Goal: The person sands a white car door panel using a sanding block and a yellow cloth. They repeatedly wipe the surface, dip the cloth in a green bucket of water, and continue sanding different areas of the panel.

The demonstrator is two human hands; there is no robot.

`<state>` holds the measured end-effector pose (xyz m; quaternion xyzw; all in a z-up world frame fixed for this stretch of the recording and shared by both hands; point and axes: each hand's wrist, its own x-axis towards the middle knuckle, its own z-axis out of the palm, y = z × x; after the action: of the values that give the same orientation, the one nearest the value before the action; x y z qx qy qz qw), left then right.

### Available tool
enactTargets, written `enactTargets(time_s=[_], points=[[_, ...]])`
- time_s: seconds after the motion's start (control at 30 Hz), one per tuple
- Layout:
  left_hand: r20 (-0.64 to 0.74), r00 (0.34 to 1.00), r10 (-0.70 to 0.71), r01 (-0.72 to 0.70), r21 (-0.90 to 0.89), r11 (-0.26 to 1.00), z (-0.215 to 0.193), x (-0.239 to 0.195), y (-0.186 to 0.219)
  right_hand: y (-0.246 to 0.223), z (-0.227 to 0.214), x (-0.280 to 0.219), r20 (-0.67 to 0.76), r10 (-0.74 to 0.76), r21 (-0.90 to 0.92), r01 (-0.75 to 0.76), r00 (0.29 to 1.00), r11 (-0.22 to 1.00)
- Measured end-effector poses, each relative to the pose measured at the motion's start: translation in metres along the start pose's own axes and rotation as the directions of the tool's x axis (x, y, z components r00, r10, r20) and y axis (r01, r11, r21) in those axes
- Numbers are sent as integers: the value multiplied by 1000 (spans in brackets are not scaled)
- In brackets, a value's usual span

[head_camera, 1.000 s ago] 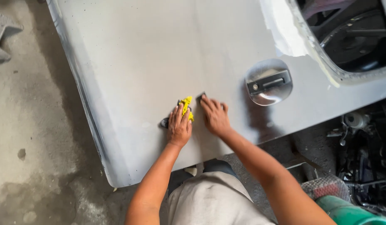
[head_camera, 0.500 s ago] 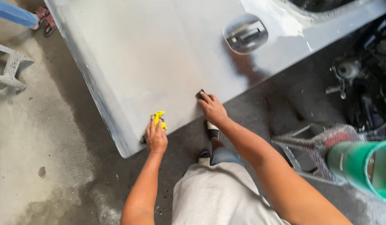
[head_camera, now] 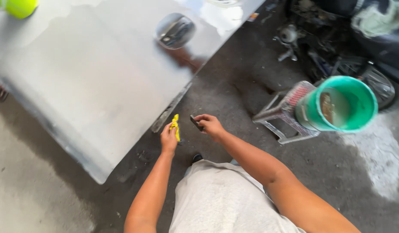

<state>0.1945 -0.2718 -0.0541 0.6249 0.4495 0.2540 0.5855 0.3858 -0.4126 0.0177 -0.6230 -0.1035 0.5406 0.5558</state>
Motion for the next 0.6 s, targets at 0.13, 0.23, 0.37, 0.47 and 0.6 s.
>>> enactTargets(time_s=[0.13,0.23,0.37,0.47,0.6], points=[[246,968,59,-42,-74,996,130,-33,80,-5,-99,-58,-205,68,271,-10,977,963],[467,884,21,48,-135,990,237,-70,138,-3,-181,-97,-301,8,337,99,954,936],[656,703,274,-229,-156,961,377,-113,139,2,-285,-156,-472,21,432,211,881,877],[726,618,301,-227,-202,953,461,-147,137,-15,-343,-207,-587,26,470,315,809,824],[841,469,269,49,-329,943,549,-175,171,-38,-421,-252,-697,5,522,502,717,690]])
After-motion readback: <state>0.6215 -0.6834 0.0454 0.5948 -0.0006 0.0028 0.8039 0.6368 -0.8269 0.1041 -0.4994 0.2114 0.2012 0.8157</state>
